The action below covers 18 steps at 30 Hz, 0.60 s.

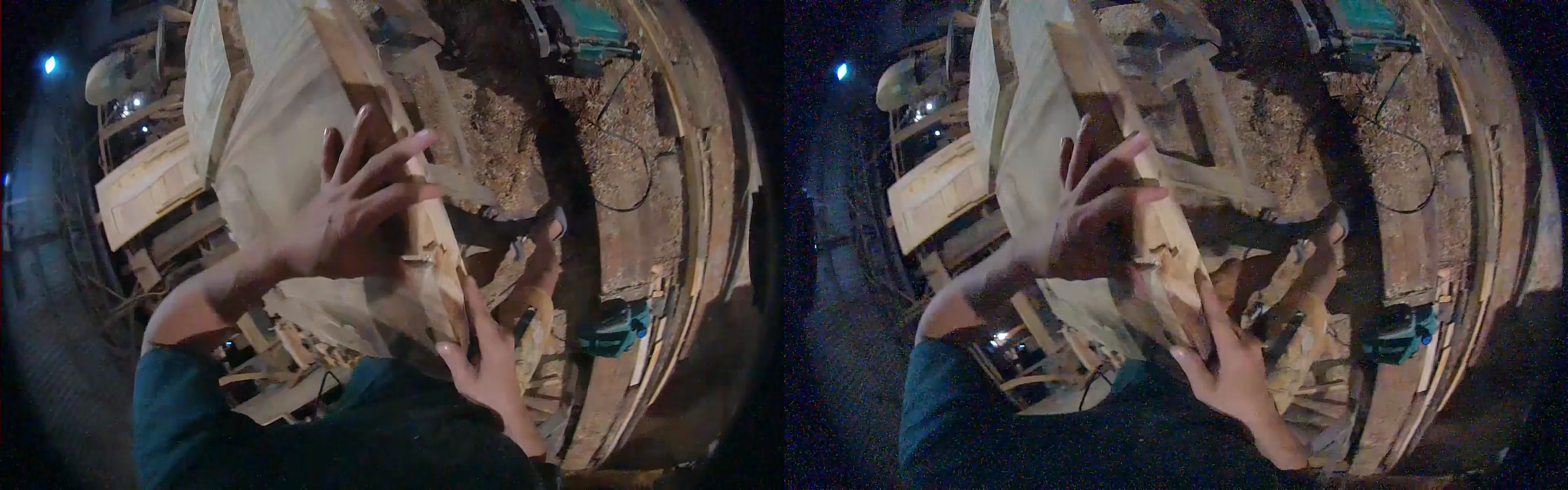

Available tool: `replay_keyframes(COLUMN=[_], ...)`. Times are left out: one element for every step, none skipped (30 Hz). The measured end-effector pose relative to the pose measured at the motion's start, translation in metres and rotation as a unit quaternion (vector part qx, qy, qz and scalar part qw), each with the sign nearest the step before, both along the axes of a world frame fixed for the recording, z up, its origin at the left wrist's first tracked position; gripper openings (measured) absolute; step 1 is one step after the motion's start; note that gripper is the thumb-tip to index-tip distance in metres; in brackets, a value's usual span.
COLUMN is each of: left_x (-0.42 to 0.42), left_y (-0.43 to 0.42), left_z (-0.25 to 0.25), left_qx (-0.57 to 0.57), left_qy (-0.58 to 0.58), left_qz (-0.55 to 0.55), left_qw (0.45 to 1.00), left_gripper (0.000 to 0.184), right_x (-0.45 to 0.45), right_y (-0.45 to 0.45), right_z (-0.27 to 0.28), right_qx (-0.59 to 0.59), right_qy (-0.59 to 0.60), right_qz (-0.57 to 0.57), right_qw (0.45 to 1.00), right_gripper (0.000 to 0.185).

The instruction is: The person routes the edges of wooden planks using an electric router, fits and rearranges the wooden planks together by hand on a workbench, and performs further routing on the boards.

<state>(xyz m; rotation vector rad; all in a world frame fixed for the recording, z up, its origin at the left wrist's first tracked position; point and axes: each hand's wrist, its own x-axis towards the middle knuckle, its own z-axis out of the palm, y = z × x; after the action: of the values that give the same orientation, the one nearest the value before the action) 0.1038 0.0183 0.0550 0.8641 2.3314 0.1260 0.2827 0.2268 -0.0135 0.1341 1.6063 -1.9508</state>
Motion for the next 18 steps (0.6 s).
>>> replay_keyframes(left_x=[0.001,0.002,0.006,0.01,0.01,0.01,0.014,0.015,0.013,0.012,0.011,0.014,0.016,0.011,0.015,0.017,0.017,0.017], left_y=[-0.003,-0.008,-0.014,-0.017,-0.017,-0.016,-0.016,-0.016,-0.019,-0.021,-0.024,-0.028,-0.032,-0.041,-0.039,-0.035,-0.037,-0.038], left_z=[-0.003,-0.008,-0.011,-0.012,-0.012,-0.013,-0.013,-0.014,-0.016,-0.018,-0.02,-0.022,-0.025,-0.028,-0.025,-0.021,-0.025,-0.029], left_qx=[0.028,0.056,0.078,0.077,0.075,0.073,0.053,0.033,0.034,0.035,0.037,0.043,0.048,0.102,0.088,0.074,0.081,0.088], left_qy=[0.015,0.03,0.042,0.063,0.083,0.103,0.089,0.078,0.083,0.087,0.091,0.134,0.176,0.152,0.162,0.174,0.184,0.195], left_qz=[-0.004,-0.01,-0.012,-0.026,-0.041,-0.059,-0.024,0.011,0.023,0.035,0.047,0.012,-0.024,-0.022,-0.023,-0.027,-0.035,-0.043], left_qw=[0.999,0.998,0.996,0.995,0.993,0.99,0.994,0.996,0.996,0.995,0.994,0.99,0.983,0.983,0.983,0.982,0.979,0.976], left_gripper=[0.089,0.088,0.087,0.085,0.084,0.084,0.093,0.102,0.104,0.107,0.109,0.108,0.106,0.107,0.108,0.108,0.109,0.109], right_x=[0.007,0.016,0.027,0.029,0.032,0.034,0.036,0.034,0.033,0.034,0.036,0.041,0.044,0.044,0.043,0.042,0.042,0.043], right_y=[0.001,0.003,0.002,-0.002,-0.004,-0.006,-0.006,-0.007,-0.009,-0.01,-0.013,-0.016,-0.016,-0.015,-0.017,-0.018,-0.019,-0.02], right_z=[-0.002,-0.005,-0.006,-0.001,0.002,0.005,0.008,0.009,0.01,0.006,0.003,0.004,0.002,0.0,0.001,0.002,0.001,0.0], right_qx=[0.012,0.022,0.028,0.037,0.056,0.075,0.095,0.104,0.114,0.116,0.116,0.044,0.054,0.064,0.076,0.088,0.086,0.085], right_qy=[0.022,0.044,0.061,0.091,0.079,0.067,0.054,0.082,0.11,0.138,0.163,0.067,0.065,0.065,0.076,0.087,0.092,0.097], right_qz=[0.0,0.0,0.003,-0.013,-0.005,0.001,0.007,0.004,0.0,-0.01,-0.02,-0.047,-0.038,-0.03,-0.034,-0.037,-0.041,-0.046], right_qw=[1.0,0.999,0.998,0.995,0.995,0.995,0.994,0.991,0.987,0.984,0.98,0.996,0.996,0.995,0.994,0.992,0.991,0.991], right_gripper=[0.075,0.075,0.076,0.072,0.071,0.069,0.067,0.065,0.064,0.064,0.063,0.064,0.065,0.065,0.065,0.066,0.065,0.065])
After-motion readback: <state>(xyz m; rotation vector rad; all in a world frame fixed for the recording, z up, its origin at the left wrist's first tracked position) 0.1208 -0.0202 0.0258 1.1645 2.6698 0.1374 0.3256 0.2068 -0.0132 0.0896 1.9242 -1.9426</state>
